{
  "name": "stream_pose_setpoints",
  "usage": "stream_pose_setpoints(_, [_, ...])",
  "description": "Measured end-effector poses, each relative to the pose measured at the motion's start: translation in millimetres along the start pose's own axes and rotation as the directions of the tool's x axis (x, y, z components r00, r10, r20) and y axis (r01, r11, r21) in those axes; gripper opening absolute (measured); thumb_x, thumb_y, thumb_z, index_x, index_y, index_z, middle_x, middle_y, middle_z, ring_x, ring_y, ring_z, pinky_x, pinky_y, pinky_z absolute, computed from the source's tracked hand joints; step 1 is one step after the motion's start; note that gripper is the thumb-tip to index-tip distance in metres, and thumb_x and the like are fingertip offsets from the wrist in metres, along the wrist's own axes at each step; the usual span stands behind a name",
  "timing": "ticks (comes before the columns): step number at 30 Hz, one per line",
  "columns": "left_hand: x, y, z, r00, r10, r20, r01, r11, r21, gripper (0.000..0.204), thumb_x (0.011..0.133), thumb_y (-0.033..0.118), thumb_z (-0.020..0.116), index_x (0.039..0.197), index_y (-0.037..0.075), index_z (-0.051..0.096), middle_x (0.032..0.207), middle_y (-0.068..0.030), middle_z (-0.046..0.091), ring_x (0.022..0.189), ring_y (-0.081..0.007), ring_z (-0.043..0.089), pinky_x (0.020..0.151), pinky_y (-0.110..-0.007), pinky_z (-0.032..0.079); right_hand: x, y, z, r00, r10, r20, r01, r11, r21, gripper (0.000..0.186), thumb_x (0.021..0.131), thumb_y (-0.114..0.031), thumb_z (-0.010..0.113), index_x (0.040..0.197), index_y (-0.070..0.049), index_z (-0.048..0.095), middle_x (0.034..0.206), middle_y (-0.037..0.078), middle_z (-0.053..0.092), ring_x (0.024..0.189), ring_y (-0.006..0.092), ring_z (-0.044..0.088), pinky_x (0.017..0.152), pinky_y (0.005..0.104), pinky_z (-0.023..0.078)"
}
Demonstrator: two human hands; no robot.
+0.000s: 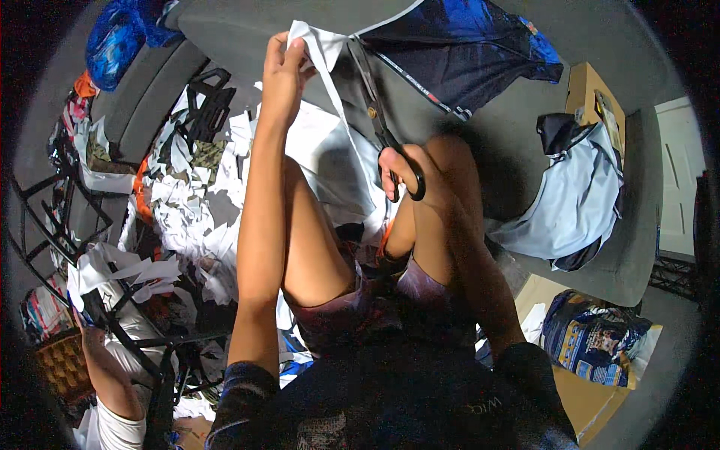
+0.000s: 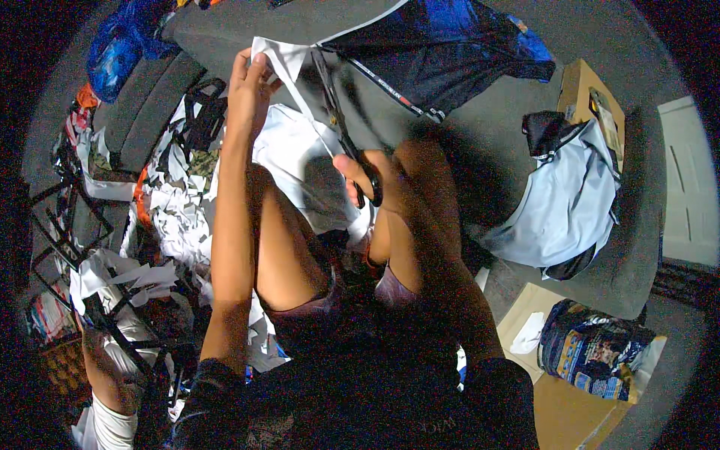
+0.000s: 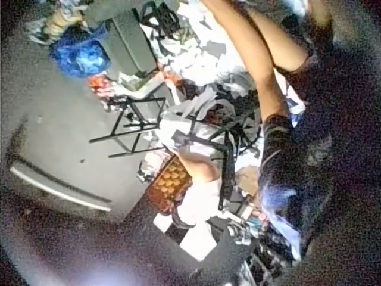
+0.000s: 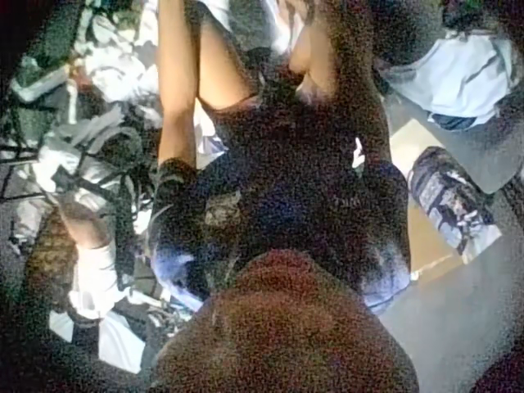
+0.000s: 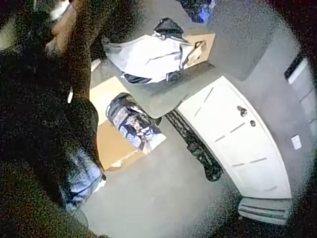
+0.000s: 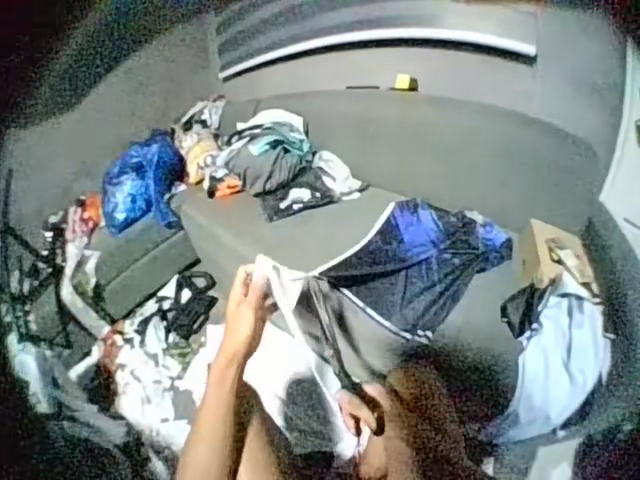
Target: Cutting and trimming fabric patterns using scissors.
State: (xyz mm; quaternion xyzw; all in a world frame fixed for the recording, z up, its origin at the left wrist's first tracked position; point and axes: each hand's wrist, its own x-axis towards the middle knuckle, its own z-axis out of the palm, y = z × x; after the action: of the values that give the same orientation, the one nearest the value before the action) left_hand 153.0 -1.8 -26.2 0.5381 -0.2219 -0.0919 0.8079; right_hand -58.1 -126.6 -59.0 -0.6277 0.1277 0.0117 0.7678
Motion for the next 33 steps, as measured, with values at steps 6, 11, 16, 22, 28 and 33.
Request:
stream_pose_setpoints(6, [3.3,-1.2,0.0,0.986,-0.145,-0.083,0.138,0.986,-0.090,0.014,0.092,0.017,0.049,0.101,0.006,0.049,0.075,-0.0006,0.049,0.064,-0.0090,0.044,0.062,-0.023,0.041,13.1,8.7,-9.5,0.996,-0.005,0.094,0.002,1.000,0.028,0.038,0.087,-0.031,0.046,0.064,-0.001,0.052,0.055,0.006,0.050,0.050,0.0146,0.046,0.051,0.0234,0.038])
stream_pose_setpoints(11, [6.8,-4.6,-6.8,0.978,-0.204,-0.050,0.199,0.975,-0.102,0.014,0.093,0.017,0.049,0.102,0.006,0.048,0.076,-0.0021,0.049,0.063,-0.0107,0.046,0.060,-0.024,0.042,10.9,4.4,-8.6,0.992,-0.040,0.120,0.043,0.999,-0.026,0.038,0.087,-0.032,0.047,0.064,-0.002,0.051,0.055,0.006,0.050,0.049,0.0144,0.046,0.050,0.0239,0.037])
stream_pose_setpoints(16, [3.4,-4.0,-5.9,0.976,-0.214,-0.035,0.208,0.971,-0.117,0.015,0.093,0.017,0.049,0.102,0.006,0.048,0.079,-0.0051,0.051,0.065,-0.0137,0.050,0.062,-0.027,0.046,9.5,-7.2,-4.2,0.989,-0.063,0.135,0.069,0.997,-0.045,0.038,0.087,-0.033,0.047,0.065,-0.002,0.051,0.055,0.006,0.050,0.047,0.0143,0.045,0.049,0.0242,0.037])
stream_pose_setpoints(22, [2.4,-2.1,-4.1,0.978,-0.206,-0.032,0.202,0.974,-0.099,0.016,0.093,0.018,0.049,0.102,0.004,0.047,0.082,-0.0076,0.054,0.068,-0.0170,0.055,0.065,-0.031,0.050,10.0,-9.1,-5.2,0.990,-0.045,0.136,0.053,0.997,-0.056,0.039,0.088,-0.035,0.048,0.066,-0.003,0.051,0.054,0.005,0.050,0.046,0.0139,0.044,0.048,0.0242,0.037])
stream_pose_setpoints(28, [6.1,-7.3,-9.3,0.980,-0.200,-0.012,0.197,0.974,-0.116,0.017,0.093,0.017,0.049,0.103,0.003,0.046,0.083,-0.0090,0.054,0.070,-0.0186,0.057,0.065,-0.032,0.050,10.5,-7.3,-7.3,0.995,-0.003,0.104,0.011,0.998,-0.068,0.039,0.088,-0.035,0.048,0.068,-0.002,0.052,0.053,0.005,0.050,0.045,0.0137,0.043,0.047,0.0246,0.036])
stream_pose_setpoints(33, [8.4,-5.3,-12.7,0.977,-0.196,-0.084,0.190,0.979,-0.073,0.018,0.093,0.018,0.050,0.102,0.003,0.046,0.083,-0.0099,0.055,0.070,-0.0192,0.058,0.064,-0.033,0.051,14.2,0.0,-8.1,0.990,-0.093,0.105,0.090,0.995,0.034,0.042,0.086,-0.040,0.056,0.065,-0.004,0.049,0.050,0.005,0.049,0.038,0.0134,0.043,0.037,0.0251,0.034])
